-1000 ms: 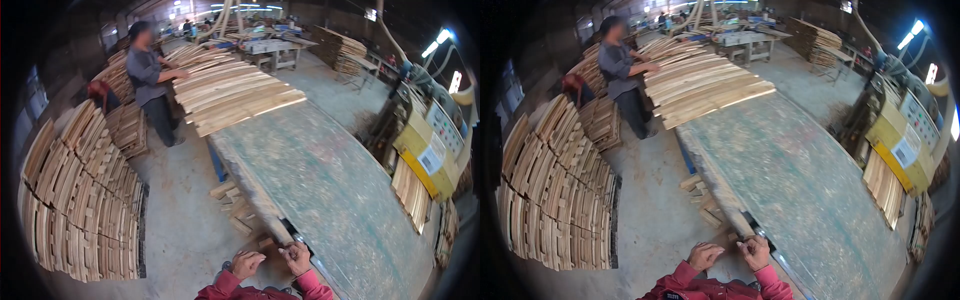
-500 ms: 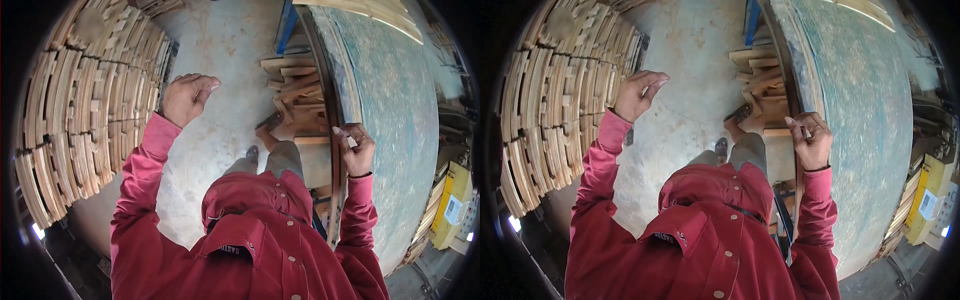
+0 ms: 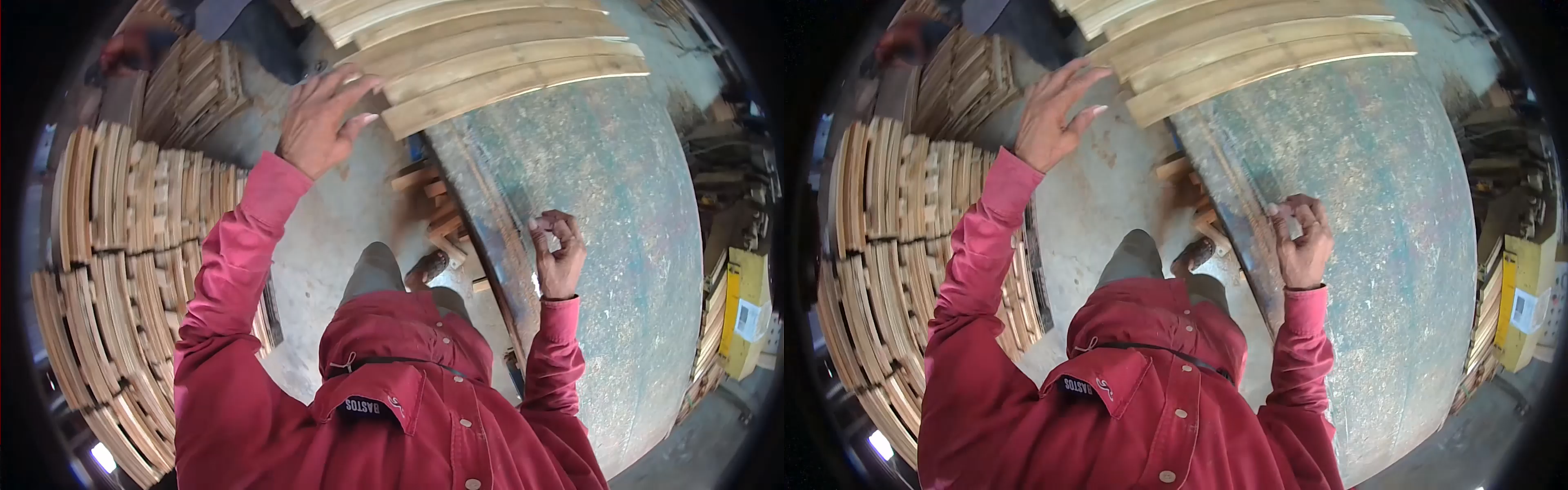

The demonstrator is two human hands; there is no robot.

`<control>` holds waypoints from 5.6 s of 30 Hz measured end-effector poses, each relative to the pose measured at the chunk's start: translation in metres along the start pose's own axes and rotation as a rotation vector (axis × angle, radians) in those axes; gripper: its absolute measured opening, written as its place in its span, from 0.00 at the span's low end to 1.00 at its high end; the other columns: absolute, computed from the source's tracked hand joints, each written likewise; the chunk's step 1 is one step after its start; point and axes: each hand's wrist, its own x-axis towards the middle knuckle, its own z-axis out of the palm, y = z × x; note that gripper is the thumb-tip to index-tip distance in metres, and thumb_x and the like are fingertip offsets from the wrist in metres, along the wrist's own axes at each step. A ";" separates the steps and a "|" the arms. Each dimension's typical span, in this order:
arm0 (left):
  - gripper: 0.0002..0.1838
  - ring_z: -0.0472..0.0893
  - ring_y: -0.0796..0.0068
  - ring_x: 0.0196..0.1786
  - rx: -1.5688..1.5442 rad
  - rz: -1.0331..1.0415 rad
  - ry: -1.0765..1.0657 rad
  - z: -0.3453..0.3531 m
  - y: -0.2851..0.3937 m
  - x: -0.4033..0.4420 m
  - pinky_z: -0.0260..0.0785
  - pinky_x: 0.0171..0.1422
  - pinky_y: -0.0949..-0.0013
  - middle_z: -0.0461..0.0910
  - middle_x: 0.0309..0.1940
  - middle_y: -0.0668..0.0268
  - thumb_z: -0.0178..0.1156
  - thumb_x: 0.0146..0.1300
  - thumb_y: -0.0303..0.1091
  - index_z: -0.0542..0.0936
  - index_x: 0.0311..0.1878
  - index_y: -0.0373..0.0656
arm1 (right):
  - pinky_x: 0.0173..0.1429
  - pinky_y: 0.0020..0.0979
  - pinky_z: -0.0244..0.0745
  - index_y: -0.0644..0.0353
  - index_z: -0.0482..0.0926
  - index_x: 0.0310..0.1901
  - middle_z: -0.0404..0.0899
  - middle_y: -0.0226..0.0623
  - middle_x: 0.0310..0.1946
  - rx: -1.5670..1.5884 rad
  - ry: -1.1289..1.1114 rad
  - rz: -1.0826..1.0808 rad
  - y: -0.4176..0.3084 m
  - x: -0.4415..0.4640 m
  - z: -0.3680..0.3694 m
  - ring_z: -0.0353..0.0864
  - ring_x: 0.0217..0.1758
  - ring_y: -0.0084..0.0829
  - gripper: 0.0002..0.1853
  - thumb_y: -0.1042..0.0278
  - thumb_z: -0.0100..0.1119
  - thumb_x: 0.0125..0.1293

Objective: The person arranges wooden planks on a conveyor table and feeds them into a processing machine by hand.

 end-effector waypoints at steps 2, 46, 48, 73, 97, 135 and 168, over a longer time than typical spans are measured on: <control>0.31 0.76 0.51 0.63 0.023 0.003 0.066 0.010 -0.022 0.025 0.66 0.67 0.51 0.75 0.69 0.59 0.69 0.64 0.40 0.77 0.72 0.60 | 0.50 0.34 0.78 0.67 0.85 0.38 0.85 0.44 0.41 0.025 0.005 0.072 -0.004 0.004 0.001 0.86 0.43 0.39 0.06 0.72 0.70 0.65; 0.58 0.70 0.44 0.76 0.418 -0.428 -0.259 0.226 -0.375 0.308 0.54 0.76 0.33 0.72 0.72 0.44 0.48 0.58 0.86 0.77 0.70 0.39 | 0.60 0.49 0.82 0.79 0.58 0.70 0.83 0.67 0.52 -0.267 0.102 0.871 -0.050 0.160 0.138 0.88 0.52 0.58 0.62 0.23 0.69 0.55; 0.56 0.70 0.42 0.75 0.240 -0.411 -0.309 0.258 -0.432 0.337 0.56 0.75 0.34 0.73 0.71 0.43 0.51 0.58 0.84 0.79 0.68 0.37 | 0.57 0.49 0.82 0.74 0.62 0.66 0.85 0.63 0.47 -0.272 0.097 0.905 -0.051 0.152 0.133 0.89 0.49 0.57 0.59 0.23 0.70 0.55; 0.52 0.73 0.44 0.71 0.075 -0.427 -0.142 0.217 -0.240 0.252 0.59 0.76 0.42 0.76 0.66 0.45 0.57 0.55 0.82 0.82 0.66 0.42 | 0.36 0.49 0.80 0.77 0.56 0.74 0.83 0.58 0.24 -0.311 0.140 0.808 -0.054 0.014 0.055 0.87 0.30 0.57 0.55 0.38 0.67 0.60; 0.42 0.76 0.43 0.59 -0.275 0.199 -0.079 0.192 0.354 -0.034 0.63 0.62 0.39 0.77 0.52 0.48 0.72 0.54 0.66 0.80 0.54 0.32 | 0.50 0.51 0.77 0.66 0.71 0.70 0.87 0.59 0.37 -0.591 0.673 1.204 0.053 -0.468 -0.211 0.88 0.43 0.57 0.55 0.23 0.64 0.55; 0.51 0.49 0.36 0.83 0.086 0.202 -0.224 0.115 0.745 -0.389 0.34 0.83 0.31 0.55 0.79 0.36 0.63 0.66 0.63 0.58 0.81 0.39 | 0.47 0.43 0.82 0.70 0.47 0.81 0.77 0.51 0.53 -0.193 0.135 0.694 0.178 -0.790 -0.421 0.83 0.50 0.50 0.73 0.41 0.85 0.42; 0.82 0.37 0.11 0.78 -0.084 0.353 -0.519 0.077 0.824 -0.441 0.32 0.74 0.12 0.39 0.83 0.34 0.72 0.25 0.86 0.51 0.86 0.55 | 0.58 0.52 0.80 0.69 0.49 0.78 0.69 0.56 0.60 -0.367 0.187 0.801 0.202 -0.847 -0.463 0.80 0.58 0.61 0.77 0.45 0.90 0.31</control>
